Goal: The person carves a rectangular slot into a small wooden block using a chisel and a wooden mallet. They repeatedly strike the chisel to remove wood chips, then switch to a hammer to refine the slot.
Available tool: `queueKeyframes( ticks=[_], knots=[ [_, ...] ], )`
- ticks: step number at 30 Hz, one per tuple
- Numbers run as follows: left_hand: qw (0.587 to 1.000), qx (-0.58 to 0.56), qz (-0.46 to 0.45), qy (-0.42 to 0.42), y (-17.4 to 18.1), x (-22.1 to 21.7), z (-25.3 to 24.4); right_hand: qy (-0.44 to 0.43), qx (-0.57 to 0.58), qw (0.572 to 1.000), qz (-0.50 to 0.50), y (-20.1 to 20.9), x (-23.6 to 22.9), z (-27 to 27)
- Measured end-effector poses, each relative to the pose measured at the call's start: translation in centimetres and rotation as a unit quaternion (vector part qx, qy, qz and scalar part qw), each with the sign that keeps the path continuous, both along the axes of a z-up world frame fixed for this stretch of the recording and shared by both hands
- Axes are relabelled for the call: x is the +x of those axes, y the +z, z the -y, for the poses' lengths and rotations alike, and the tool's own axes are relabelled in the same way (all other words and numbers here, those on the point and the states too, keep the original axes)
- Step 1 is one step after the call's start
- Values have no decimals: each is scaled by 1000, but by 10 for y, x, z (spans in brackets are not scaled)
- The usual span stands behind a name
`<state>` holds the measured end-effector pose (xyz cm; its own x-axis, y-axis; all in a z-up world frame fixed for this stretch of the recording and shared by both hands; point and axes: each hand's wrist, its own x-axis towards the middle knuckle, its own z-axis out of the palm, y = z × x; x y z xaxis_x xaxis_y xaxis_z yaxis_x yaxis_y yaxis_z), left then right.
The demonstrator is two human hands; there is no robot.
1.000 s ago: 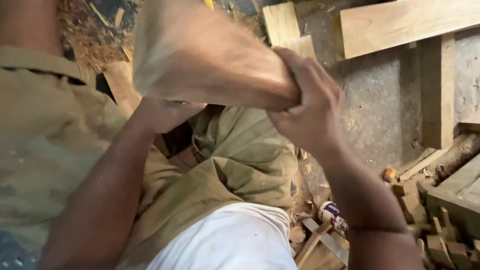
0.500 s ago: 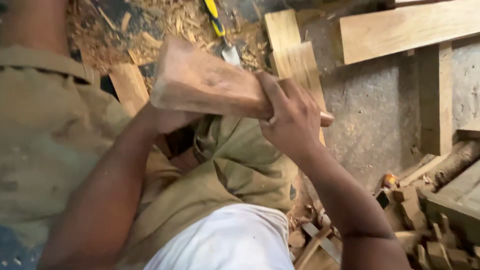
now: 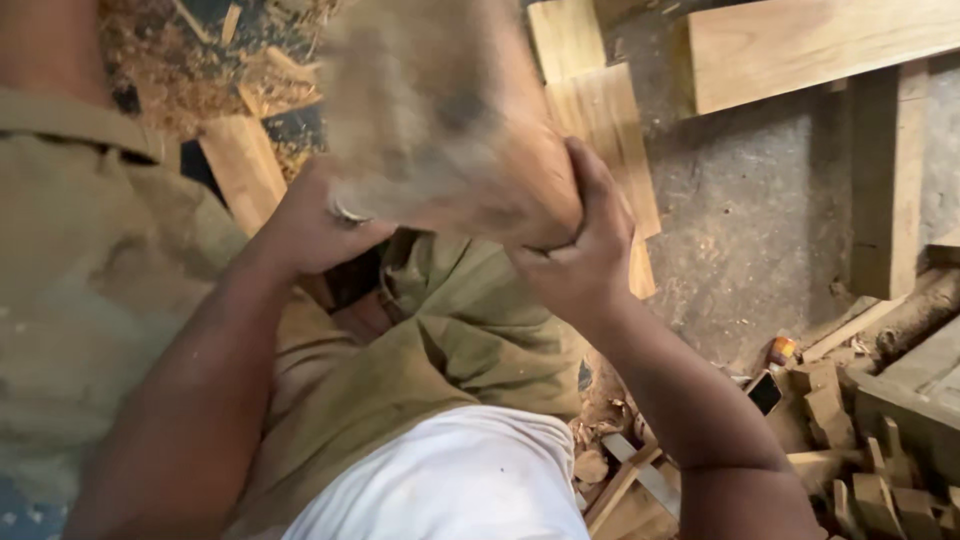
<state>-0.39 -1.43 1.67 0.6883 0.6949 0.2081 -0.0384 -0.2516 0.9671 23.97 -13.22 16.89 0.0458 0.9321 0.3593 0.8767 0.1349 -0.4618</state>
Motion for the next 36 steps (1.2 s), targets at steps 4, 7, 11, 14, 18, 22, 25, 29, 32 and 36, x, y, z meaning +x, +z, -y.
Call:
queueKeyframes(
  ticks=[4, 7, 11, 14, 18, 22, 25, 29, 32, 36],
  knots=[
    [999, 9, -34, -10, 22, 7, -10, -15, -96, 995, 24, -11, 16, 2],
    [998, -9, -61, -8, 20, 28, -4, -109, -172, 976, -75, -21, 28, 36],
    [999, -15, 15, 24, 18, 68, 1, -259, -251, 914, -188, -45, 33, 87],
    [991, -46, 122, 4, 36, 76, 0, -290, -281, 885, -230, -52, 32, 114],
    [996, 83, 38, 7, 80, 24, -16, -311, -280, 885, -205, -55, 29, 121],
    [897, 313, -313, 7, 86, 21, -30, -282, -248, 885, -275, -60, 33, 103],
    [824, 285, -489, -35, 59, 41, -35, -267, -255, 870, -327, -58, 32, 100],
    [816, 248, -520, -51, 39, 48, -31, -274, -266, 897, -224, -55, 32, 107],
    [825, 205, -526, -24, 43, 41, -27, -259, -237, 899, -263, -58, 31, 115],
    [801, 127, -583, -46, 52, 23, -26, -238, -212, 895, -313, -65, 38, 124]
  ],
)
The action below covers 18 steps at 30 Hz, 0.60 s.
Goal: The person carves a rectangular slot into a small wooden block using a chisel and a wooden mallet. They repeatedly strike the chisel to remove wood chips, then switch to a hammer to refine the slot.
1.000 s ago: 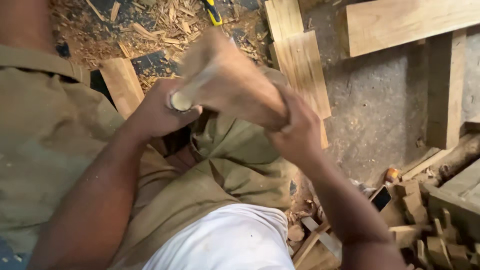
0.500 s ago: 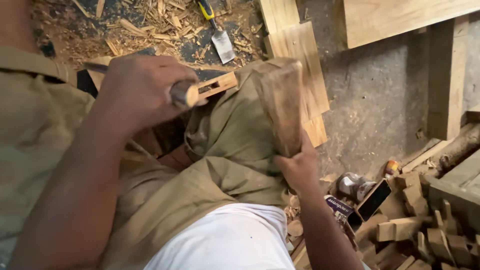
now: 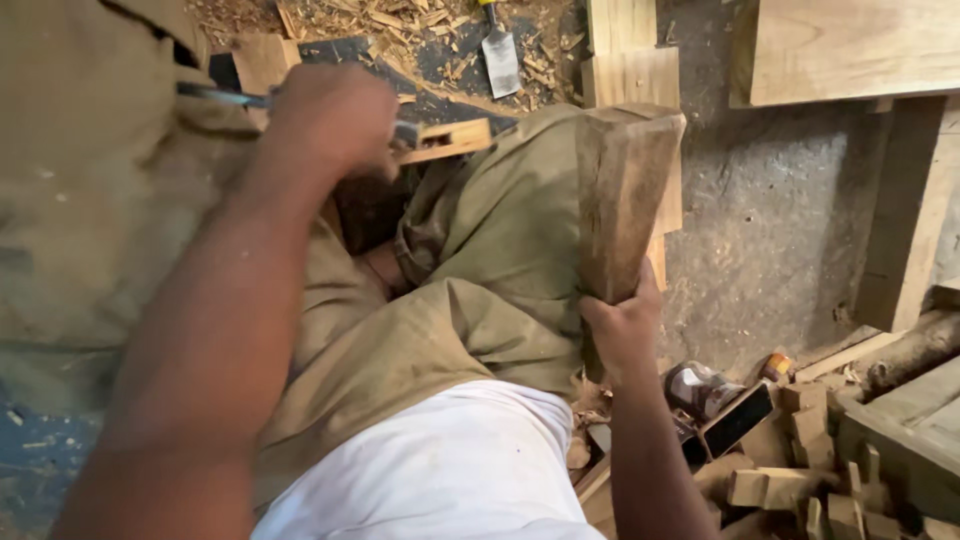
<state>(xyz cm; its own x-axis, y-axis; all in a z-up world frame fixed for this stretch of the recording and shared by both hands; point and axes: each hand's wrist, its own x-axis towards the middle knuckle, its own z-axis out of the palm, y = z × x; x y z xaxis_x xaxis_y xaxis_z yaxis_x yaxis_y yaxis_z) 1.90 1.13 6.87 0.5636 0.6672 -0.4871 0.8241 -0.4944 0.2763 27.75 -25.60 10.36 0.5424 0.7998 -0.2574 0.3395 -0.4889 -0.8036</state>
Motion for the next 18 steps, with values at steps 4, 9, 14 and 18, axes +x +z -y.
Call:
queueKeyframes(
  ticks=[4, 9, 14, 18],
  knots=[
    [996, 71, 52, 1, 14, -17, 1, -28, -20, 999, -19, 1, -2, -11],
    [828, -62, 517, 209, 42, -59, 5, 3, -125, 986, 112, 4, -9, -31],
    [676, -115, 706, 178, 65, -54, 9, 25, -138, 986, 87, -2, -2, -44],
    [636, -168, 712, 243, 63, -38, 21, -50, -132, 985, -103, -6, 16, -40]
  ],
)
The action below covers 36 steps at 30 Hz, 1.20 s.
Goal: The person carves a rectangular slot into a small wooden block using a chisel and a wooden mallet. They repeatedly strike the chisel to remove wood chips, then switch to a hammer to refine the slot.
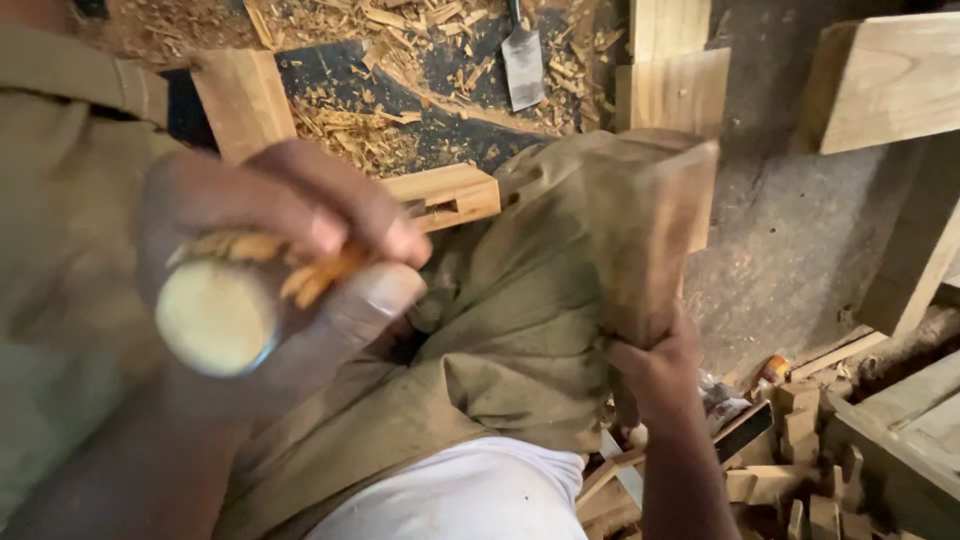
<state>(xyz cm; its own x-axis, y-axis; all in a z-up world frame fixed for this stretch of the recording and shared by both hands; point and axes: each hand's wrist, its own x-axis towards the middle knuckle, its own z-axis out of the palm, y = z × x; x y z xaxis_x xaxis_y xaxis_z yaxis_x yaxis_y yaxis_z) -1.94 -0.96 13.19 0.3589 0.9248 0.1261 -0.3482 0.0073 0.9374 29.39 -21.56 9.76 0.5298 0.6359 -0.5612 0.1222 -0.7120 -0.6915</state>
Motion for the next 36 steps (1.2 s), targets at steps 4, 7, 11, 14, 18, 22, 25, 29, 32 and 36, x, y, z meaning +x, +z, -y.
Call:
queueKeyframes(
  ticks=[4, 7, 11, 14, 18, 22, 25, 29, 32, 36],
  knots=[
    [997, -62, -31, 32, -9, -4, 14, 10, -13, 996, -84, -1, 33, 11],
    [997, -71, -29, 13, -11, -7, 20, -181, 12, 959, -219, -6, 32, 6],
    [998, -61, -10, -28, -18, 0, 21, -237, 8, 951, -197, -7, 24, -7],
    [998, -21, -21, -61, -20, 1, 15, -206, 5, 970, -127, -8, 22, -14],
    [994, -18, -70, -86, -11, 0, 11, -180, 17, 980, -80, -4, 12, -13],
    [993, -24, -78, -85, -8, 0, 12, -188, -5, 979, -72, -6, 15, -16],
    [997, -56, -15, -58, -18, 13, 20, -176, 27, 982, -68, -8, 13, -12],
    [997, -70, -2, -45, -24, 21, 23, -155, 31, 985, -70, -10, 17, -9],
    [997, -72, -7, -24, -26, 25, 22, -153, 42, 984, -81, -8, 14, -11],
    [998, -67, -6, -13, -26, 25, 22, -155, 44, 983, -92, -4, 12, -17]
  ],
)
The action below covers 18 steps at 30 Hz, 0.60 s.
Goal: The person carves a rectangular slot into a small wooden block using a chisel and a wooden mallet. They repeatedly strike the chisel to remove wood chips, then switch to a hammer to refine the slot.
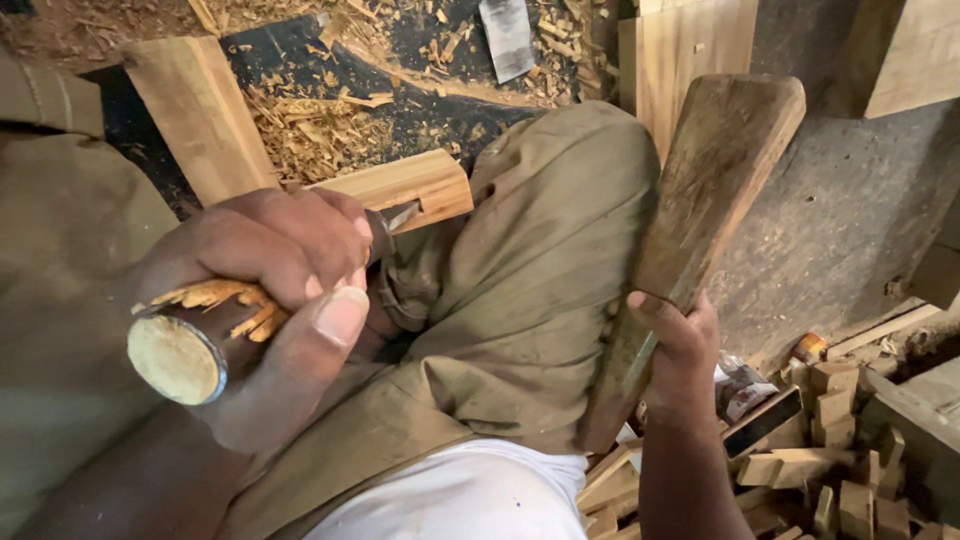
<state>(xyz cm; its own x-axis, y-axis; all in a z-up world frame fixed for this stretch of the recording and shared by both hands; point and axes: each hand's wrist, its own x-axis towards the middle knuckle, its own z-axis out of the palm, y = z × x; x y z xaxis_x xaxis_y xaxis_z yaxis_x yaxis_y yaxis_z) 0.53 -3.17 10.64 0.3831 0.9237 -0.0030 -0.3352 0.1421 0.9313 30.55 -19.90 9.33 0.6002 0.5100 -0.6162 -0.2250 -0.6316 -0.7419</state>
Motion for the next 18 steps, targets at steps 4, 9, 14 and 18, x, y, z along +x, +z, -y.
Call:
queueKeyframes(
  ticks=[4, 9, 14, 18],
  knots=[
    [999, 32, -41, 4, 4, -1, -5, 6, -30, 999, 14, 1, 1, -2],
    [998, 40, -35, -19, 2, -4, -10, 11, -6, 1000, 11, -2, 3, -1],
    [999, 31, 22, -16, -6, 0, -12, 14, 1, 1000, 3, -2, 3, -2],
    [998, 30, 40, -34, -4, 1, -13, 9, -28, 1000, 3, -3, 7, 1]
  ],
)
